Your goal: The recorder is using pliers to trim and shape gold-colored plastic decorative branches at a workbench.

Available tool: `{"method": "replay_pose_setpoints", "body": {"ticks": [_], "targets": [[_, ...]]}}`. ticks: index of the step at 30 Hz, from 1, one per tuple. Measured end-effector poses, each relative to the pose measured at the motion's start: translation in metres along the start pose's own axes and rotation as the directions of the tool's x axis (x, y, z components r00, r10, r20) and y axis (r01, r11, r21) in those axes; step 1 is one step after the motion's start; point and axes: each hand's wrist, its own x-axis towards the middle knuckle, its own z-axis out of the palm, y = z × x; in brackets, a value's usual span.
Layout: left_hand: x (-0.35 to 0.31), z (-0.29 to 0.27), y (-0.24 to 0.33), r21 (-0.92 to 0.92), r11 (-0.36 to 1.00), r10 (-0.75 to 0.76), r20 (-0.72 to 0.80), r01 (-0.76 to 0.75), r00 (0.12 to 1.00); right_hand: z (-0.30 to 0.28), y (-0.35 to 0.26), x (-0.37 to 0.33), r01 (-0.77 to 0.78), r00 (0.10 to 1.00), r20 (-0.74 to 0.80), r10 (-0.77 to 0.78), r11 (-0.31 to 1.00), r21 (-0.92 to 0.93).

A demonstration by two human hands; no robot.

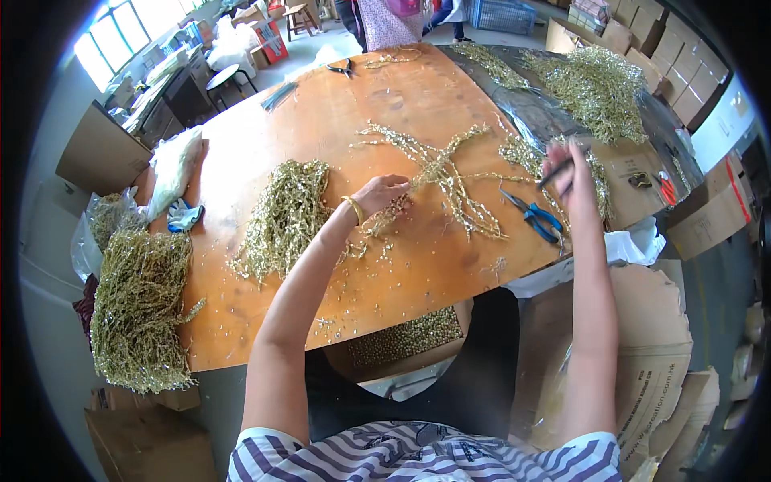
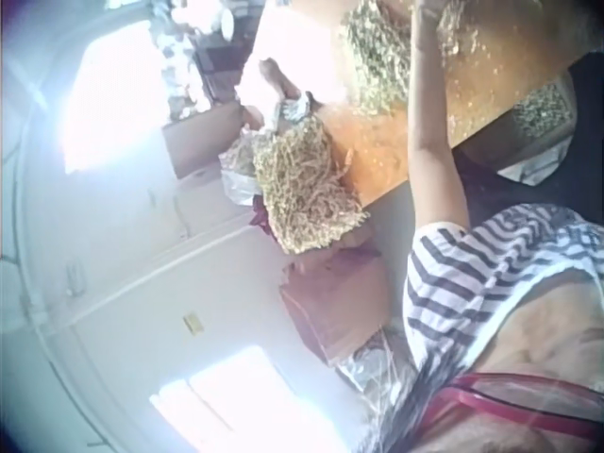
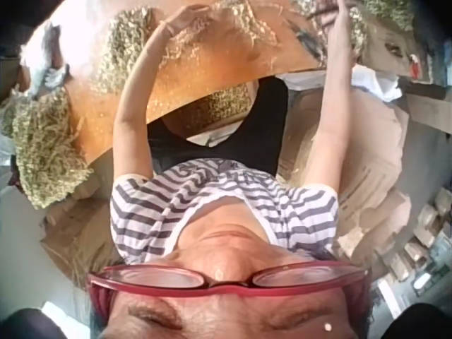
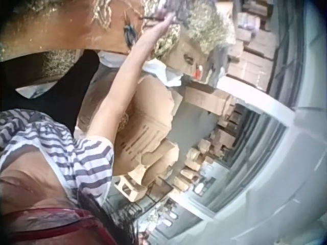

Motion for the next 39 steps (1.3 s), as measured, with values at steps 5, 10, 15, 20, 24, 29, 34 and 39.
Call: {"method": "replay_pose_setpoints", "body": {"ticks": [5,10,15,20,24,29,34,39], "targets": [[-0.080,-0.005,0.003,0.546,0.819,0.296,-0.138,-0.176,0.945,0.013,0.046,-0.205,-0.389,0.867,0.358,0.346,0.920,0.054],[-0.140,-0.018,-0.019,0.842,0.524,0.483,-0.414,0.124,0.771,-0.042,0.148,-0.333,-0.917,0.388,0.199,0.900,0.399,-0.015],[-0.195,-0.058,-0.045,0.842,0.437,0.529,-0.525,0.316,0.667,-0.002,0.132,-0.370,-0.899,0.221,0.162,0.962,0.266,-0.348],[-0.223,-0.075,-0.054,0.899,0.377,0.597,-0.418,0.221,0.685,-0.021,0.141,-0.355,-0.899,0.316,0.258,0.913,0.375,-0.227],[-0.243,-0.062,-0.062,0.911,0.364,0.652,-0.398,0.194,0.646,-0.014,0.142,-0.346,-0.810,0.573,0.054,0.817,0.576,-0.112],[-0.260,-0.061,-0.045,0.922,0.384,0.618,-0.288,0.038,0.731,-0.023,0.163,-0.346,-0.781,0.582,0.076,0.809,0.583,-0.222],[-0.211,-0.090,-0.005,0.698,0.716,0.564,-0.565,-0.017,0.602,-0.024,0.179,-0.361,-0.699,0.614,0.040,0.788,0.567,-0.435],[-0.109,-0.099,-0.009,0.828,0.547,0.633,-0.312,-0.124,0.708,-0.012,0.184,-0.363,-0.634,0.607,0.110,0.787,0.563,-0.530]]}}
